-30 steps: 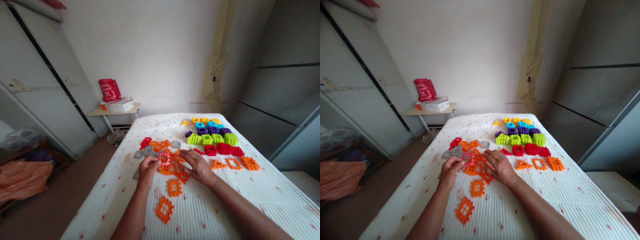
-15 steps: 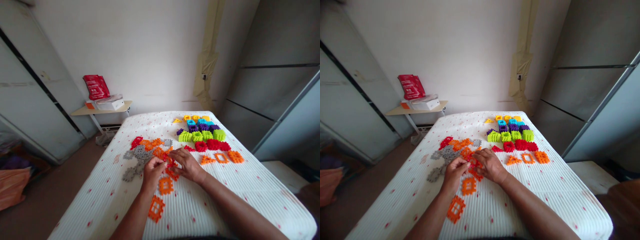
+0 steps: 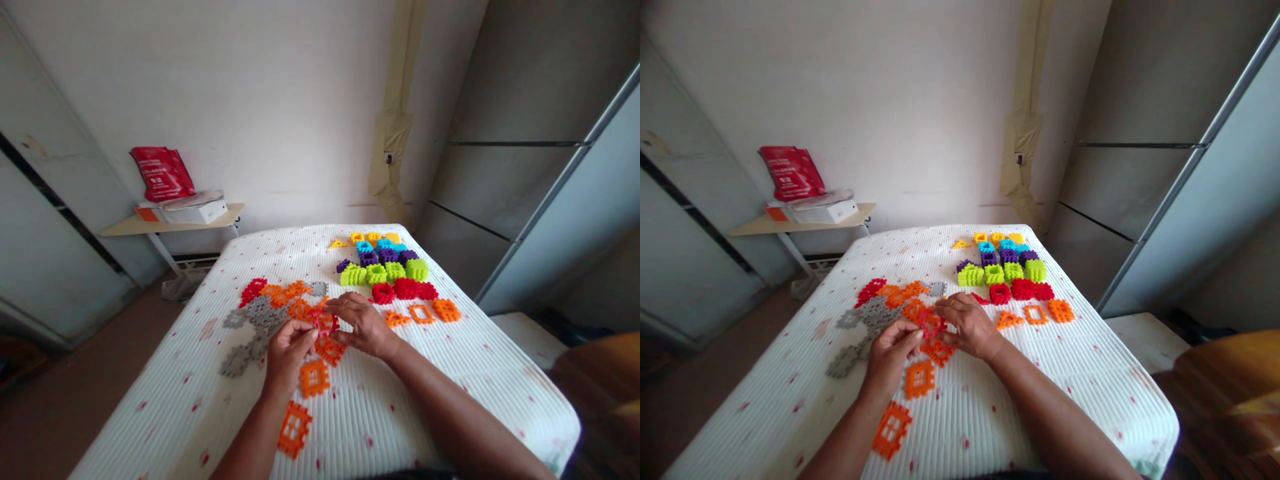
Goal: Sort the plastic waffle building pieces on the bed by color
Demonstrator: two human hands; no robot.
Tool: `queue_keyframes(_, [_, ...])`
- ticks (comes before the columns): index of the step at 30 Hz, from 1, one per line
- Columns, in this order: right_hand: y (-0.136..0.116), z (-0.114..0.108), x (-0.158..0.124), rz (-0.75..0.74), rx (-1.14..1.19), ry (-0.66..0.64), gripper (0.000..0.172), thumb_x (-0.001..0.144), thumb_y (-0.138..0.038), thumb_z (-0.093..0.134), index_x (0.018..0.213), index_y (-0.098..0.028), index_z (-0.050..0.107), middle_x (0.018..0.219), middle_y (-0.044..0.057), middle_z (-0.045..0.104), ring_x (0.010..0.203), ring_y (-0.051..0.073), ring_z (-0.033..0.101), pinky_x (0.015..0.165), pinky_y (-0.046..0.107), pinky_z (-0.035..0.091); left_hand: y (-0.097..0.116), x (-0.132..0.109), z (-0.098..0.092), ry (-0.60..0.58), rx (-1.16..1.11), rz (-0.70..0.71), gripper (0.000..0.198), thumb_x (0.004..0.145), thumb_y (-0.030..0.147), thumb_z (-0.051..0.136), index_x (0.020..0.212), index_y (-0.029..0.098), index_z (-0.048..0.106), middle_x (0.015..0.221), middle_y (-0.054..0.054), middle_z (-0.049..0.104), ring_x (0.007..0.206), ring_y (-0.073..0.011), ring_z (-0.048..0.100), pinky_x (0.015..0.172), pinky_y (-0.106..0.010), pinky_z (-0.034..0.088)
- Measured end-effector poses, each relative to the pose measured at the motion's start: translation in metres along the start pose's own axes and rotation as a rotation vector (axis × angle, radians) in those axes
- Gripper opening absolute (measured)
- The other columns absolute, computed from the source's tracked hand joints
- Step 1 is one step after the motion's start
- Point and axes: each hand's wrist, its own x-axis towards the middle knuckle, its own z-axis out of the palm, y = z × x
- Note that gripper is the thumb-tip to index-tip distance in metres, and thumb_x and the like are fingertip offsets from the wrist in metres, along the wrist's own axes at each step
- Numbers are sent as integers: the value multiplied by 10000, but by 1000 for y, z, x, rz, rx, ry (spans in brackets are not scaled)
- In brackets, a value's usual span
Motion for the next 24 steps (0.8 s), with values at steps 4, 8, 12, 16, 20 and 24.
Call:
queue_keyframes(4, [32, -27, -11, 96, -132, 41, 354, 825, -341, 592, 1142, -185, 583, 1078, 113, 645, 967, 239, 568, 828, 401, 467, 0, 1, -4, 43, 5, 8, 242, 674, 342, 671, 802, 162, 571, 528, 56, 547, 472, -66, 459, 483, -182, 370])
queue_keyframes(8, [68, -54, -34, 296, -318, 14, 302, 825, -346, 590, 1069, -172, 625, 1014, 108, 666, 914, 232, 583, 799, 366, 470, -5, 3, -7, 48, -2, 11, 218, 679, 335, 665, 761, 156, 571, 504, 61, 521, 473, -62, 446, 483, -177, 362])
queue_keyframes(12, [83, -64, -47, 459, -400, -120, 271, 807, -336, 605, 1035, -195, 645, 937, 74, 675, 894, 210, 582, 786, 314, 456, -7, 3, -8, 32, 11, 18, 211, 672, 327, 670, 749, 157, 573, 500, 61, 518, 470, -63, 443, 480, -179, 359])
queue_keyframes(16, [80, -66, -45, 542, -425, -212, 253, 799, -335, 609, 1017, -213, 648, 917, 55, 672, 932, 201, 572, 784, 283, 433, -5, 2, -9, 49, 24, 13, 201, 674, 320, 671, 754, 162, 578, 496, 62, 517, 480, -67, 454, 491, -178, 367])
queue_keyframes(20, [78, -66, -44, 591, -428, -267, 259, 811, -338, 598, 1037, -218, 640, 977, 59, 669, 963, 202, 561, 805, 281, 408, -2, 1, -10, 50, 43, 15, 198, 677, 329, 662, 742, 161, 579, 491, 58, 514, 475, -71, 450, 486, -183, 365])
queue_keyframes(24, [82, -66, -46, 618, -418, -296, 287, 811, -321, 597, 1079, -221, 626, 993, 62, 669, 1001, 207, 547, 821, 283, 394, 0, 0, -9, 54, 47, 5, 197, 670, 326, 661, 740, 162, 578, 491, 62, 508, 471, -69, 443, 485, -182, 366])
